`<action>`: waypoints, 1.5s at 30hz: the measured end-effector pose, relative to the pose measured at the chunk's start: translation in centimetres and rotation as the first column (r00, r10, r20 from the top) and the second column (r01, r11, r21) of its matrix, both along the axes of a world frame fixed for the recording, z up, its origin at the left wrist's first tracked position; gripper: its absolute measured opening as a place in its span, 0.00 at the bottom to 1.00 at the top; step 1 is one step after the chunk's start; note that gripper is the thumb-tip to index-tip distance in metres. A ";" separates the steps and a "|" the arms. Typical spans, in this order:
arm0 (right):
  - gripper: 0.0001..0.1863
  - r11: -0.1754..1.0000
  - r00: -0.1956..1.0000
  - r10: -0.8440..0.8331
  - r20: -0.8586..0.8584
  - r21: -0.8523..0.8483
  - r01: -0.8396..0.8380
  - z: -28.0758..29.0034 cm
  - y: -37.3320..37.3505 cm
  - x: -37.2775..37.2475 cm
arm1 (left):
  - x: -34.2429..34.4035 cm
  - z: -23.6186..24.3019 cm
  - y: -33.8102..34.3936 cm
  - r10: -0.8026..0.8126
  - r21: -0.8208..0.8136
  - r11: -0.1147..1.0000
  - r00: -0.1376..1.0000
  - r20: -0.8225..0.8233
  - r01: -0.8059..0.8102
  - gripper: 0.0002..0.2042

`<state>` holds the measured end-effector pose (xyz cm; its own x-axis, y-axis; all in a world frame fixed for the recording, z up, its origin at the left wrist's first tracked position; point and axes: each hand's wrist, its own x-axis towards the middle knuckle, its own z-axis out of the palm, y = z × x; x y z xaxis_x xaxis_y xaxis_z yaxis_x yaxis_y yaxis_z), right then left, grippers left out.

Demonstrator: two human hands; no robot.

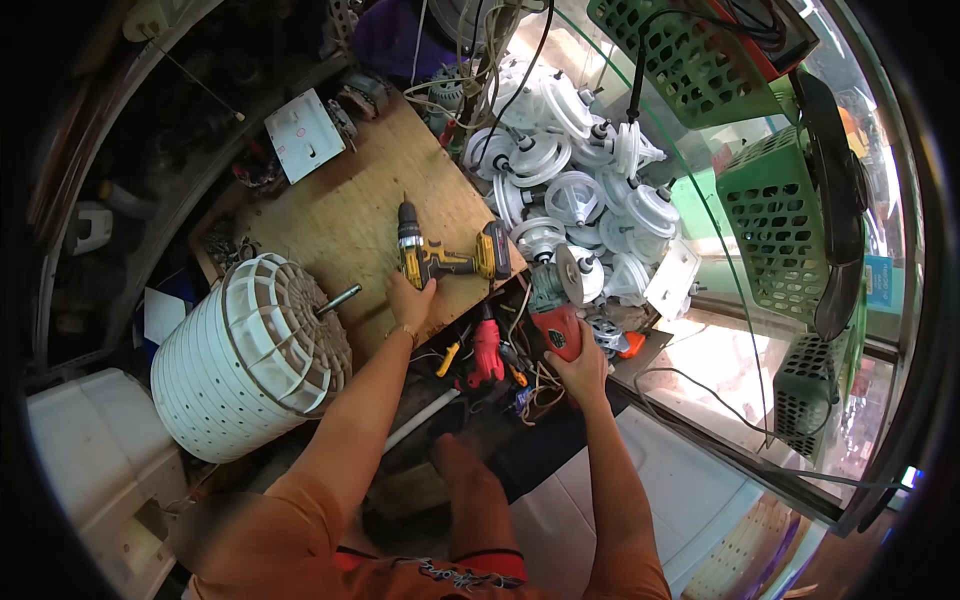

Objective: The person holds and moves a washing machine drum, handles another drum, and uses a rasp by hand to work on the metal shaft of a drum while sitting on the floor.

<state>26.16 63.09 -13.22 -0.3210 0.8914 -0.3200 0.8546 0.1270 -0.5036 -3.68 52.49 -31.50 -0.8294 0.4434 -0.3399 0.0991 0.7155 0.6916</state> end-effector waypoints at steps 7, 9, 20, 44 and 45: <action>0.46 0.910 0.924 0.382 -0.003 0.175 -0.376 -5.4 8.1 -11.5 | 6.9 1.3 -10.3 0.158 -0.034 0.987 0.978 0.140 -0.154 0.31; 0.46 0.880 0.905 0.426 -0.004 0.233 -0.414 -8.8 9.5 -15.3 | 7.6 0.8 -11.9 0.135 -0.005 0.991 0.984 0.117 -0.135 0.31; 0.45 0.774 0.881 0.446 0.159 0.426 -0.469 -16.6 9.1 -30.6 | 8.3 -2.0 -12.8 0.111 -0.045 0.993 0.993 0.044 -0.109 0.37; 0.19 0.647 0.481 0.246 0.841 0.227 -0.728 -29.1 8.4 7.8 | 12.7 2.7 -20.4 -0.503 -0.004 0.863 0.858 -0.104 0.506 0.23; 0.20 0.761 0.504 0.259 0.824 0.147 -0.632 -29.9 9.3 7.1 | 14.8 2.1 -24.8 -0.587 -0.016 0.809 0.809 -0.006 0.587 0.18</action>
<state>33.24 72.38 -43.11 -0.5364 0.7856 -0.3083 0.6471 0.6174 0.4473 11.16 27.71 -29.41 -0.4156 0.8427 -0.3423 0.5101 0.5275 0.6794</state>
